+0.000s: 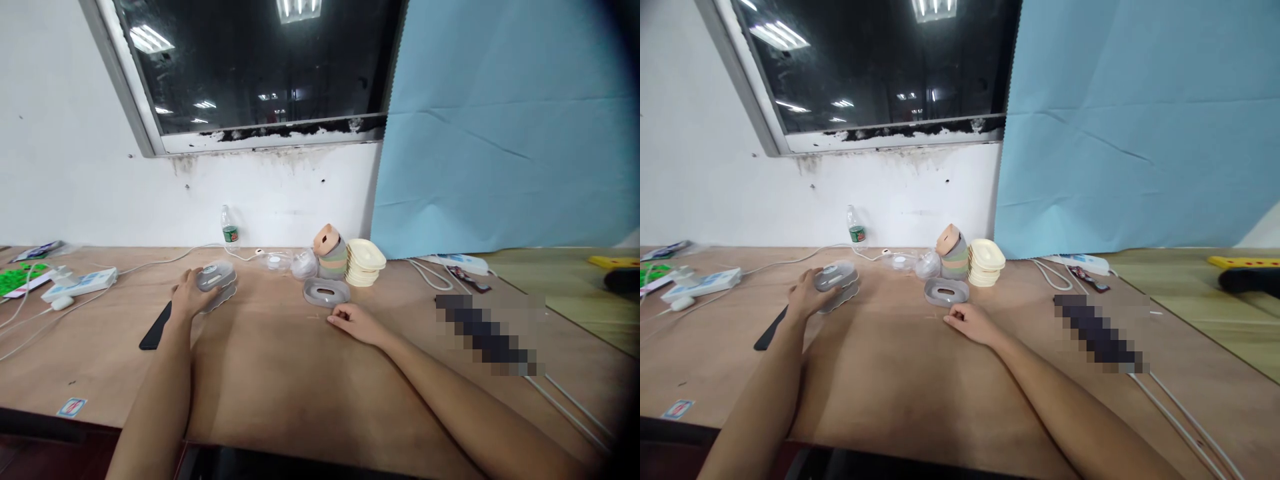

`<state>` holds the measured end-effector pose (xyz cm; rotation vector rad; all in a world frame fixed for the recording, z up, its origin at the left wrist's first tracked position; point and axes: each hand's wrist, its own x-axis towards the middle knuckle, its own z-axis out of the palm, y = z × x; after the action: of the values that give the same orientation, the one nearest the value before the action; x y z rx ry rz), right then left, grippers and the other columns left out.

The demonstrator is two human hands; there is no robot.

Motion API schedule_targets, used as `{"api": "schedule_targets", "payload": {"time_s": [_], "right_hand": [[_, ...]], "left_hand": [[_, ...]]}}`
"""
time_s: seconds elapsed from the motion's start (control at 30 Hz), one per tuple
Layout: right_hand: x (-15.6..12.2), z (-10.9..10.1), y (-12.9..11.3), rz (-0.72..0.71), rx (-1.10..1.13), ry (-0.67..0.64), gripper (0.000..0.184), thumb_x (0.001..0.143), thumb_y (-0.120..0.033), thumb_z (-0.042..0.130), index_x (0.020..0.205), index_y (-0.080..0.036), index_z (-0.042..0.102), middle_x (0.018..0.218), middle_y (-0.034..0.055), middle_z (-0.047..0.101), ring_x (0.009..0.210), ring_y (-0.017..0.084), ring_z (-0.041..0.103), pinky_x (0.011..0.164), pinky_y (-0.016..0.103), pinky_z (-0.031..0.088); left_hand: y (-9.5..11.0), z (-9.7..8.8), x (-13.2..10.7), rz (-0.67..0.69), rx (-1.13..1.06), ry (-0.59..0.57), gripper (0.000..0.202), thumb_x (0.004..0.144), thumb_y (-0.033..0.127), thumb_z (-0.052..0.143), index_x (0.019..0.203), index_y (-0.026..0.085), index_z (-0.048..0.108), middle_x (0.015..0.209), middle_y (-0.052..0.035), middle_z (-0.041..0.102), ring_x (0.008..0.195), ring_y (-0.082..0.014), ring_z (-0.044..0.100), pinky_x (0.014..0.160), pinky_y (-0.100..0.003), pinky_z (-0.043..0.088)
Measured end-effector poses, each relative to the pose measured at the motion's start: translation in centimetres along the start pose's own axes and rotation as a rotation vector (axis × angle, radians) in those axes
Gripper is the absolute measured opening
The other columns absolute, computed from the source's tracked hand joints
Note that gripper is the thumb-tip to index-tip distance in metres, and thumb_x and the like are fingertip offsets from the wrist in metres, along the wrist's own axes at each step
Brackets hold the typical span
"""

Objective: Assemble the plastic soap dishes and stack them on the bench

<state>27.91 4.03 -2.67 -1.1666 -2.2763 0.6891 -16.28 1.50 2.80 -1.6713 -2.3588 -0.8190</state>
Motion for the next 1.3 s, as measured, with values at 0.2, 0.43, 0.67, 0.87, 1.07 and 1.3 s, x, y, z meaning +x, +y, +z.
{"api": "schedule_targets", "payload": {"time_s": [0.2,0.43,0.67,0.87,1.07,1.3], "right_hand": [[-0.1,-0.2,-0.5,-0.013,0.001,0.018,0.033,0.085,-0.047,0.052,0.073,-0.019,0.063,0.065,0.0007,0.062,0.06,0.014,0.053,0.054,0.024,0.034],[-0.1,-0.5,-0.7,0.003,-0.044,0.154,0.037,0.086,-0.048,0.049,0.069,-0.019,0.062,0.063,0.0006,0.062,0.058,0.013,0.052,0.056,0.025,0.036],[-0.1,-1.0,-0.1,-0.006,-0.026,0.488,0.032,0.087,-0.043,0.049,0.071,-0.02,0.062,0.065,0.0018,0.061,0.061,0.015,0.053,0.06,0.027,0.039],[-0.2,-1.3,0.5,-0.02,-0.026,0.672,0.027,0.087,-0.041,0.05,0.076,-0.02,0.062,0.071,0.0044,0.064,0.067,0.018,0.056,0.067,0.029,0.043],[0.9,-2.4,2.7,0.028,-0.067,0.932,0.027,0.086,-0.04,0.05,0.1,-0.018,0.058,0.087,0.0075,0.06,0.076,0.019,0.055,0.074,0.033,0.046],[2.5,-4.8,5.7,0.093,-0.345,1.12,0.06,0.078,-0.049,0.058,0.127,-0.016,0.044,0.126,0.0184,0.044,0.12,0.032,0.04,0.099,0.05,0.034]], "left_hand": [[0.8,-0.3,-0.3,-0.117,-0.06,0.085,0.071,0.066,0.073,0.056,0.115,0.022,0.053,0.125,-0.0117,0.055,0.113,-0.0317,0.054,0.099,-0.047,0.036],[1.4,0.1,-0.4,-0.173,-0.066,0.201,0.064,0.076,0.068,0.05,0.114,0.018,0.056,0.123,-0.015,0.055,0.115,-0.0342,0.05,0.098,-0.051,0.033],[2.4,0.2,-0.8,-0.067,-0.107,0.43,0.049,0.084,0.057,0.049,0.112,0.018,0.059,0.133,-0.0136,0.047,0.124,-0.0348,0.04,0.103,-0.054,0.025],[4.7,1.4,-1.6,0.196,-0.156,0.408,0.031,0.083,0.04,0.054,0.106,0.019,0.06,0.131,-0.0118,0.048,0.123,-0.0307,0.041,0.104,-0.049,0.025],[8.0,4.0,-3.8,0.59,-0.216,0.183,0.024,0.085,0.037,0.052,0.1,0.021,0.061,0.123,-0.0097,0.055,0.12,-0.0275,0.046,0.101,-0.045,0.031],[11.2,6.3,-6.1,0.916,-0.251,-0.188,0.028,0.086,0.04,0.05,0.104,0.022,0.063,0.115,-0.0105,0.058,0.107,-0.0259,0.052,0.091,-0.042,0.04]]}}
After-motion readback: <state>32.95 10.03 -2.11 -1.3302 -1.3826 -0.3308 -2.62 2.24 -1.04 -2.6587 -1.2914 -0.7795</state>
